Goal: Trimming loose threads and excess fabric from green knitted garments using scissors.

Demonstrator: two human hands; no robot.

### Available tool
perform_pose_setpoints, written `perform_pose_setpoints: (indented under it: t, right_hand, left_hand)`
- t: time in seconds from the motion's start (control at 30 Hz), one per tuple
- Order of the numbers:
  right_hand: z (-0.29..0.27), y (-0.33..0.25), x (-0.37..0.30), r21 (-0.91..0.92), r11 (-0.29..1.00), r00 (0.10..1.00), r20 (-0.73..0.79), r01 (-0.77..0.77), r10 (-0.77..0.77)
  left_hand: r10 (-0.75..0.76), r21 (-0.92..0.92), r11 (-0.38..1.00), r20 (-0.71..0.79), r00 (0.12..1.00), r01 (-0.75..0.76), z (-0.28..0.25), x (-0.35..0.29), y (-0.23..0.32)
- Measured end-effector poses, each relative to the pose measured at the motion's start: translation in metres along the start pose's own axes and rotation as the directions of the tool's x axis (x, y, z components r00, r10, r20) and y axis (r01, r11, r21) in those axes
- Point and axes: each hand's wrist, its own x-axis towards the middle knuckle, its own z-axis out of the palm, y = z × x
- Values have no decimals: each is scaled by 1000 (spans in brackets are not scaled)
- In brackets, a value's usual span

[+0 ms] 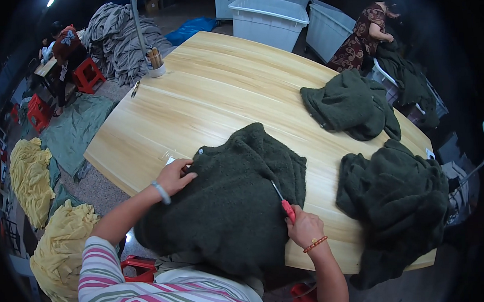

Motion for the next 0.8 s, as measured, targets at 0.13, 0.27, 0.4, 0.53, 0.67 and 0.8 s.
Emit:
perform_pose_setpoints:
  t: [0.13,0.27,0.4,0.53,0.67,0.8]
  right_hand:
    - [-12,22,4,-37,989,990,4,-142,143]
    - [-15,43,26,-11,974,974,-19,-227,227]
    - [-4,88,39,-38,946,943,-108,-321,316]
    - [-4,109,23,-5,911,899,-167,-412,406]
    - [-12,99,0,-2,914,908,-117,-405,402]
    - [-27,79,-36,-30,938,935,-104,-344,339]
  left_hand:
    - [-36,-80,996,-82,996,30,55,52,15]
    - [50,-109,989,-396,917,-101,91,104,2]
    - [-37,-131,991,-259,965,3,80,114,62]
    - [299,166,944,-57,953,-286,93,83,65]
    - [509,-24,861,23,860,-509,100,66,98]
    - [456,50,877,228,860,-478,130,71,99]
